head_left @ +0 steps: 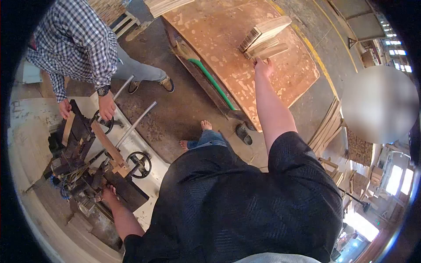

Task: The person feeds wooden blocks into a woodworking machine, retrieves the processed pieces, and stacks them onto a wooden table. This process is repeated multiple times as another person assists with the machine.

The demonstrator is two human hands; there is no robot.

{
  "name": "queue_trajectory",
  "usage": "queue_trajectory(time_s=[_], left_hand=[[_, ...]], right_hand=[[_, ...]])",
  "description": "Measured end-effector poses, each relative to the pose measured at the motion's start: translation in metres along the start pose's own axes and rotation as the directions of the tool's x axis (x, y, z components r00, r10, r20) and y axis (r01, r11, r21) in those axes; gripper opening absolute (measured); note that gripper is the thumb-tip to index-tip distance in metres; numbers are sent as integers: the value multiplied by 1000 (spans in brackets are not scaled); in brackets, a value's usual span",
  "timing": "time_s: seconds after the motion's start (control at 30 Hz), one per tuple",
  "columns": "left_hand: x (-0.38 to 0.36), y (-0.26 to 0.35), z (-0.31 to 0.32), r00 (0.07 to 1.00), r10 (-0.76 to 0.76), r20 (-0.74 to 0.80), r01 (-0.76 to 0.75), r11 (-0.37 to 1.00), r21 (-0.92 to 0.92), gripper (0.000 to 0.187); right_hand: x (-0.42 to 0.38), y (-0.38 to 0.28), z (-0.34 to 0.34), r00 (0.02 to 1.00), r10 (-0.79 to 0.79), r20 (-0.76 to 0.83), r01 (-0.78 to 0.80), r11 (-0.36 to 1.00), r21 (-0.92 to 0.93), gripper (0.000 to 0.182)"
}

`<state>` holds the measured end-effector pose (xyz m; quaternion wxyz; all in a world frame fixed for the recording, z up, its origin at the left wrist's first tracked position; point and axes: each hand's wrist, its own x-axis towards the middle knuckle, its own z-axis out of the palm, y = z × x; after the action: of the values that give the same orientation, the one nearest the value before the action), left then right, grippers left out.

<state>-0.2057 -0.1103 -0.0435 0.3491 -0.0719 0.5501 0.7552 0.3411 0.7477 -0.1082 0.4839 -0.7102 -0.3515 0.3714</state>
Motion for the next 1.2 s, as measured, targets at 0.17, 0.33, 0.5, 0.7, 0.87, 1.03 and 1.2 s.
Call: queue_trajectory(time_s=[0.17,0.33,0.5,0.7,0.87,1.03,1.2], left_hand=[[-4,14,41,818,18,-575,127,969,211,48],[4,28,55,950,-1,311,-303,-232,924,45],[10,12,59,994,110,3,53,-503,862,39],[31,0,16,886,364,-287,463,-708,533,34],[18,-11,69,838,466,-283,545,-726,420,29],[-8,-34,171,584,702,-407,681,-151,717,38],[6,-45,184,298,750,-590,661,284,695,52]], right_hand=[[-19,-27,5,983,160,89,-177,955,237,66],[2,-5,6,993,-37,109,57,980,-193,67],[-17,-26,4,986,-141,94,165,925,-343,68],[-34,-44,1,985,-133,109,163,926,-339,67],[-37,-48,-5,986,-84,142,127,935,-332,69],[-24,-6,-7,954,-240,178,252,966,-50,77],[-47,-29,-13,919,-292,264,351,912,-214,77]])
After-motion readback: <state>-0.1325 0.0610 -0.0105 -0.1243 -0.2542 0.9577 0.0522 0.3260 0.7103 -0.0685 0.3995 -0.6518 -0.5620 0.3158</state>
